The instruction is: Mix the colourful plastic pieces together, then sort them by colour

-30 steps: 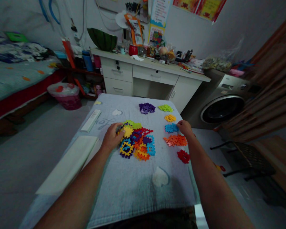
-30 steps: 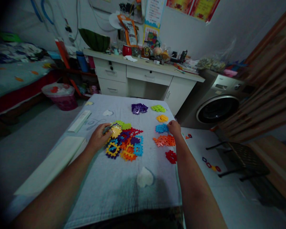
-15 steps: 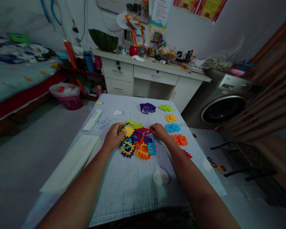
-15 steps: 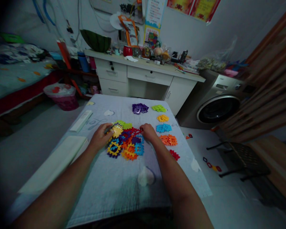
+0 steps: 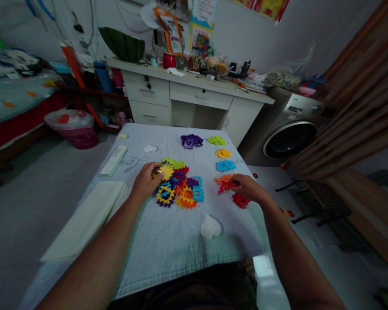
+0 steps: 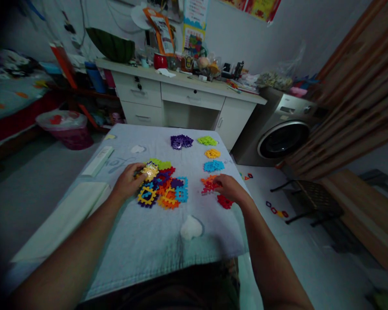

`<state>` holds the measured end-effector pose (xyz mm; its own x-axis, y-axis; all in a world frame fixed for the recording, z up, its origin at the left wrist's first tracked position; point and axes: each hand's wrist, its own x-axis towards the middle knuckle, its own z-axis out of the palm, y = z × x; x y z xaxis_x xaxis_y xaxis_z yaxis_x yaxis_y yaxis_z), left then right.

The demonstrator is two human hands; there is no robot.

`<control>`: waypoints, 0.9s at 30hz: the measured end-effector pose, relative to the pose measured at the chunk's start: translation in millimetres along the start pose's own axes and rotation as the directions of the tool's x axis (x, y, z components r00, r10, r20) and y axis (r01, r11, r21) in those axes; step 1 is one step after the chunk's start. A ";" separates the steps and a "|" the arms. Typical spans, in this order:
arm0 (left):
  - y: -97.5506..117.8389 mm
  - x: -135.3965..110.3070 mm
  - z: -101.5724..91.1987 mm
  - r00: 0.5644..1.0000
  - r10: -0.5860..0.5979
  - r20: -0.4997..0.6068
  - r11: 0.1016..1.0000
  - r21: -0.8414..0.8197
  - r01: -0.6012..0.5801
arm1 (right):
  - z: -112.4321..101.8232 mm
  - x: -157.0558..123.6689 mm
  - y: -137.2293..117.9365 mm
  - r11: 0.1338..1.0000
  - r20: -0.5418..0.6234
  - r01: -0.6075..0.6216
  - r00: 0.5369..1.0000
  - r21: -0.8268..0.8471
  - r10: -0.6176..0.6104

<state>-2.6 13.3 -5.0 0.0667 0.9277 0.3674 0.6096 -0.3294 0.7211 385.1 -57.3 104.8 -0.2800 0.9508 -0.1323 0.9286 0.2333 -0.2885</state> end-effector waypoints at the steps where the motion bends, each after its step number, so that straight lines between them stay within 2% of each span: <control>1: 1.1 0.1 -0.4 1.000 -0.002 0.001 1.000 0.002 0.002 | -0.1 -9.4 2.6 1.000 0.026 -0.016 1.000 -0.005 0.017; 7: 7.5 -0.2 -2.8 1.000 -0.017 -0.002 1.000 0.013 0.017 | 2.3 -41.1 16.7 0.997 0.059 -0.083 0.995 -0.004 0.083; 13: 10.6 -1.4 -4.3 1.000 -0.017 -0.006 1.000 0.016 0.017 | 5.3 -51.7 41.1 0.985 0.034 -0.162 0.986 -0.060 0.164; 16: 9.4 -0.7 -4.3 1.000 -0.014 -0.004 1.000 0.021 0.014 | 6.3 -52.4 44.3 0.977 0.001 -0.201 0.980 -0.076 0.201; 19: 7.5 0.3 -3.8 1.000 -0.013 0.002 1.000 0.017 0.013 | 7.8 -42.8 26.1 0.983 -0.054 -0.177 0.983 -0.038 0.175; 21: 7.3 0.5 -3.6 1.000 -0.019 0.005 1.000 0.014 0.019 | 12.4 -28.2 2.4 0.996 -0.060 -0.088 0.994 0.012 0.088; 24: 8.5 0.1 -3.6 1.000 -0.028 0.008 1.000 0.006 0.028 | 28.2 4.8 -36.3 0.996 -0.042 0.074 0.997 0.044 -0.072; 27: 9.2 -0.7 -3.5 1.000 -0.025 0.004 1.000 -0.003 0.025 | 49.0 42.5 -61.5 0.988 -0.077 0.154 0.985 0.028 -0.152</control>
<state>0.2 8.9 3.4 0.0543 0.9364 0.3468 0.6088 -0.3063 0.7318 304.2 -41.2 70.4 -0.3980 0.9173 -0.0132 0.8672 0.3715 -0.3316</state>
